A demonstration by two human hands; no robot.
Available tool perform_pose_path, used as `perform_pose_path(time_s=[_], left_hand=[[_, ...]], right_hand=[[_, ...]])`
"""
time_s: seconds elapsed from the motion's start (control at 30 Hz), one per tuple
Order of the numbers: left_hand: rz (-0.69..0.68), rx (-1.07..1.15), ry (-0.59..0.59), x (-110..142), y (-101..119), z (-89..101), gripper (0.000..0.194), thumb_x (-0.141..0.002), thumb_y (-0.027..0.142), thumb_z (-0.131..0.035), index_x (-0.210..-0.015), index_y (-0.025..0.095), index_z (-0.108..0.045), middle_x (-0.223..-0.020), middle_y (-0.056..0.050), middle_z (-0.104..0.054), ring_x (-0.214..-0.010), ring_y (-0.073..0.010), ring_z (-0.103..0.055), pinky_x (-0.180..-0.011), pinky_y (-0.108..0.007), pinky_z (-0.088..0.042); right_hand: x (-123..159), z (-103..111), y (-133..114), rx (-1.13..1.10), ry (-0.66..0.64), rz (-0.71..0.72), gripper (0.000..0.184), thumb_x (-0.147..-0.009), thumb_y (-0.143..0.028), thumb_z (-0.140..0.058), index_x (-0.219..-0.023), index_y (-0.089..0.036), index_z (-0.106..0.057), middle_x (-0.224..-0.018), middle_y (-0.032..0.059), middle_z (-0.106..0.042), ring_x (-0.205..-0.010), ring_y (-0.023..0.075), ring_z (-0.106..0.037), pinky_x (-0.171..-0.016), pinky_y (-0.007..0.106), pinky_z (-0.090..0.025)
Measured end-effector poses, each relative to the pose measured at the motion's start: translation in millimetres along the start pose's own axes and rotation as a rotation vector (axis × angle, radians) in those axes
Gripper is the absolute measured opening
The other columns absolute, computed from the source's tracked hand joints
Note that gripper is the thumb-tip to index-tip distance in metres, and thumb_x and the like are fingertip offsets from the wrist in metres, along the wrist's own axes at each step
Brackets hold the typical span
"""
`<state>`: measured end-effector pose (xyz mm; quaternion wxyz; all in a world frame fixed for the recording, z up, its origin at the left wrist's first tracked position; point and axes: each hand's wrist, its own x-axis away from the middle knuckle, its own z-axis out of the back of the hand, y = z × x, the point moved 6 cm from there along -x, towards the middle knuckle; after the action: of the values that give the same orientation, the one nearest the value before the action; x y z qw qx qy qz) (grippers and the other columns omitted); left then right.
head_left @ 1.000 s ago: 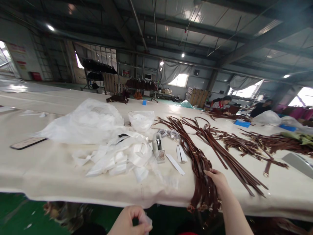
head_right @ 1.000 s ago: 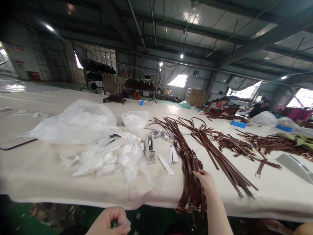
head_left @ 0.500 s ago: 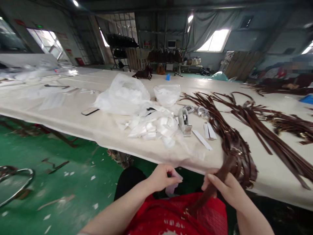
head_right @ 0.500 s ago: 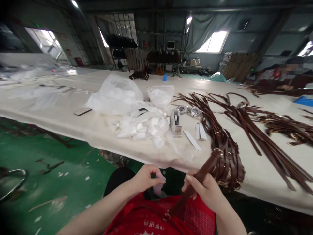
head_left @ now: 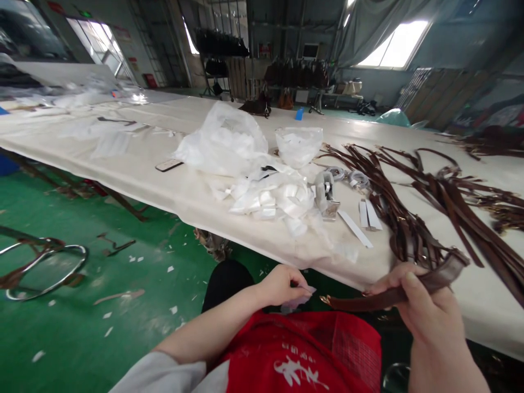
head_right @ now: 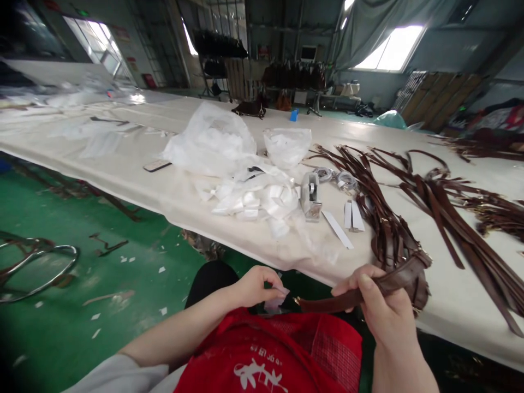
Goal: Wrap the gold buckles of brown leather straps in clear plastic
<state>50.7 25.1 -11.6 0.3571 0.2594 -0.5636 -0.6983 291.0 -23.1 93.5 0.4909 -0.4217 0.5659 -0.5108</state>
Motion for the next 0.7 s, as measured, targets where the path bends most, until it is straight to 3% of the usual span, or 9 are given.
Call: perform_pose_path(time_s=[0.1, 0.2, 0.3, 0.43, 0.57, 0.7], left_hand=[[0.067, 0.120, 0.092, -2.2, 0.2, 7.7, 0.030, -0.073, 0.044, -0.079, -0.071, 0.014, -0.076, -0.069, -0.006, -0.072, -0.064, -0.0170, -0.063, -0.064, -0.026, -0.047], [0.031, 0.205, 0.117, -6.9, 13.8, 9.4, 0.030, -0.072, 0.044, -0.080, -0.071, 0.014, -0.074, -0.071, -0.006, -0.071, -0.063, -0.0153, -0.061, -0.063, -0.025, -0.046], [-0.030, 0.235, 0.116, -12.5, 30.6, 5.9, 0.028, -0.074, 0.041, -0.079, -0.073, 0.014, -0.073, -0.074, -0.006, -0.072, -0.066, -0.0152, -0.061, -0.064, -0.025, -0.046], [-0.057, 0.250, 0.150, -18.7, 40.7, 1.5, 0.028, -0.074, 0.039, -0.080, -0.072, 0.013, -0.071, -0.072, -0.006, -0.072, -0.064, -0.0140, -0.059, -0.062, -0.024, -0.044], [-0.096, 0.174, 0.153, -18.4, 46.4, 2.6, 0.031, -0.071, 0.042, -0.082, -0.078, 0.013, -0.071, -0.074, -0.004, -0.071, -0.067, -0.0144, -0.061, -0.063, -0.023, -0.045], [-0.211, 0.028, 0.074, -12.8, 48.2, 0.8, 0.025, -0.084, 0.038, -0.070, -0.073, 0.016, -0.075, -0.076, -0.004, -0.072, -0.074, -0.0160, -0.066, -0.070, -0.023, -0.047]], right_hand=[[3.4, -19.7, 15.8, 0.268, -0.172, -0.155, 0.033, -0.087, -0.052, -0.067, -0.088, -0.019, -0.068, -0.065, 0.0057, -0.075, -0.044, 0.0154, -0.060, -0.042, 0.026, -0.051], [11.4, -47.1, 42.3, 0.431, -0.353, -0.316, 0.043, -0.087, -0.052, -0.066, -0.109, -0.015, -0.068, -0.065, 0.0044, -0.075, -0.049, 0.0182, -0.064, -0.047, 0.027, -0.053], [18.1, -73.3, 59.6, 0.480, -0.460, -0.333, 0.037, -0.089, -0.046, -0.064, -0.109, -0.015, -0.068, -0.063, 0.0029, -0.075, -0.050, 0.0181, -0.064, -0.050, 0.027, -0.051], [20.6, -88.1, 63.7, 0.457, -0.439, -0.238, 0.028, -0.090, -0.040, -0.061, -0.076, -0.018, -0.068, -0.062, 0.0037, -0.073, -0.052, 0.0181, -0.064, -0.052, 0.028, -0.050], [19.6, -85.0, 63.9, 0.441, -0.395, -0.177, 0.027, -0.091, -0.041, -0.059, -0.077, -0.020, -0.066, -0.064, 0.0030, -0.073, -0.055, 0.0195, -0.065, -0.054, 0.029, -0.051], [17.5, -77.9, 61.4, 0.515, -0.433, -0.144, 0.026, -0.091, -0.043, -0.060, -0.081, -0.021, -0.070, -0.067, 0.0030, -0.074, -0.064, 0.0227, -0.069, -0.064, 0.033, -0.055]])
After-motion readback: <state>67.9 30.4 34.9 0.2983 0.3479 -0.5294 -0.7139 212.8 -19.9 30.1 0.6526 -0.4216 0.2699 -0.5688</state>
